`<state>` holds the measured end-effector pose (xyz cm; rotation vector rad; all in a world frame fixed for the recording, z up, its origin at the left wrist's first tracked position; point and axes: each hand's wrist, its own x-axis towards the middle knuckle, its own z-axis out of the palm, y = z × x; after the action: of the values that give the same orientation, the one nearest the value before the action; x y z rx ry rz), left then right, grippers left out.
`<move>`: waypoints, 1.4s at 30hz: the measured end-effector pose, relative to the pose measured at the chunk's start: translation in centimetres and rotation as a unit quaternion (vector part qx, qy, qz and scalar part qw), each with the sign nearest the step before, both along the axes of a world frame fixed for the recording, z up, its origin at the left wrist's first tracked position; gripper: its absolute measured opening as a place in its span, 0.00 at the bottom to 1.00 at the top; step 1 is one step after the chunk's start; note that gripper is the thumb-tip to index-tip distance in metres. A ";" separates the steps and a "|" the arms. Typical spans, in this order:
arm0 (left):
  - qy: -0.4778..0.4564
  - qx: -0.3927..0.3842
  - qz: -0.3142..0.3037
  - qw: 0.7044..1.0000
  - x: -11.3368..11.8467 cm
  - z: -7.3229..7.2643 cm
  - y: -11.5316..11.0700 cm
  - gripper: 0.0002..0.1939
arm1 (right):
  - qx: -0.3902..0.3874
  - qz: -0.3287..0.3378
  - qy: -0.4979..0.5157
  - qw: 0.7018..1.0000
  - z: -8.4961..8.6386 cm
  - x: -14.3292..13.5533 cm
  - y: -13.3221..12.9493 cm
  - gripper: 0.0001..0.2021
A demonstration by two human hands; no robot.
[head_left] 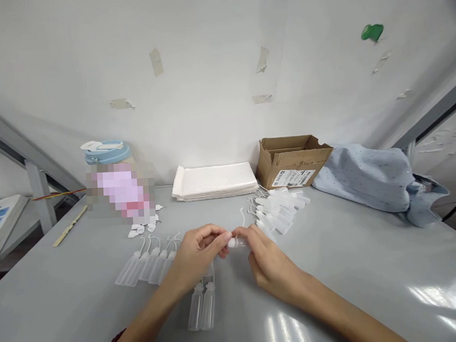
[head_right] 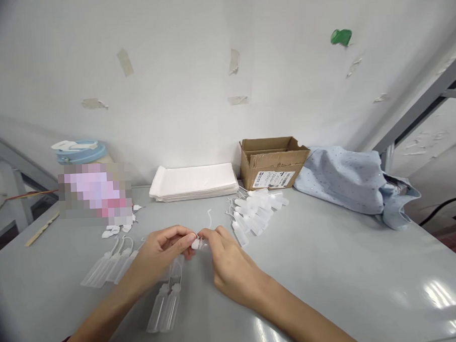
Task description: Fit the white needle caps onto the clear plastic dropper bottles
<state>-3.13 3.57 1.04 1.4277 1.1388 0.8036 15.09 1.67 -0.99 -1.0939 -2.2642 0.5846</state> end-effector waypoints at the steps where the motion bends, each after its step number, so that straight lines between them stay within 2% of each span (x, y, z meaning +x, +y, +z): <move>1: 0.020 -0.014 -0.018 1.000 0.0 0.0 0.0 0.16 | 0.025 0.006 -0.007 1.000 -0.1 0.0 0.0 0.30; 3: 0.037 -0.033 -0.051 0.997 0.1 0.1 -0.2 0.20 | 0.082 0.016 -0.014 0.996 -0.2 0.0 0.1 0.29; 6: 0.040 -0.039 -0.063 0.996 0.2 0.4 -0.5 0.18 | 0.129 0.013 -0.018 0.991 -0.2 0.0 0.2 0.26; 10: 0.068 0.014 -0.065 0.995 0.6 0.7 -1.1 0.09 | 0.062 -0.002 -0.009 0.998 -0.1 0.1 0.1 0.26; 12: 0.094 0.070 -0.052 0.992 0.7 0.5 -1.2 0.08 | 0.025 -0.011 -0.002 1.000 0.0 0.2 0.1 0.27; 14: 0.109 0.103 -0.035 0.988 0.9 0.2 -1.2 0.08 | 0.024 -0.018 0.004 1.000 -0.1 0.2 0.2 0.27; 19: 0.107 -0.007 -0.043 0.993 0.9 -0.4 -0.9 0.19 | 0.145 -0.015 -0.010 0.989 -0.4 0.0 0.5 0.26; 22: 0.093 -0.054 -0.062 0.992 0.8 -0.2 -0.9 0.21 | 0.185 -0.011 -0.007 0.983 -0.4 -0.1 0.4 0.23; 25: 0.065 -0.053 -0.054 0.995 0.9 -0.1 -1.1 0.17 | 0.139 -0.022 0.010 0.990 -0.8 0.0 0.3 0.25; 30: 0.104 0.062 -0.022 0.992 1.3 -0.8 -1.1 0.09 | -0.003 -0.063 0.059 0.996 -1.4 0.0 0.5 0.24; 33: 0.110 0.058 -0.027 0.992 1.1 -0.9 -1.0 0.11 | -0.059 -0.065 0.057 0.995 -1.0 0.0 0.4 0.23; 36: 0.112 0.049 -0.050 0.991 0.7 -0.4 -0.9 0.16 | -0.073 -0.058 0.050 0.994 -0.4 -0.1 0.3 0.24; 39: 0.098 0.023 -0.059 0.993 0.4 0.0 -0.7 0.20 | -0.085 -0.018 0.056 0.995 -0.2 -0.2 0.1 0.25; 42: 0.069 -0.018 -0.044 0.997 0.2 0.1 -0.5 0.20 | -0.049 0.010 0.073 0.996 -0.4 -0.5 0.0 0.32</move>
<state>-2.94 3.05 1.15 1.5105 1.1802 0.6280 14.58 1.66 -1.40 -1.0410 -2.1423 0.7654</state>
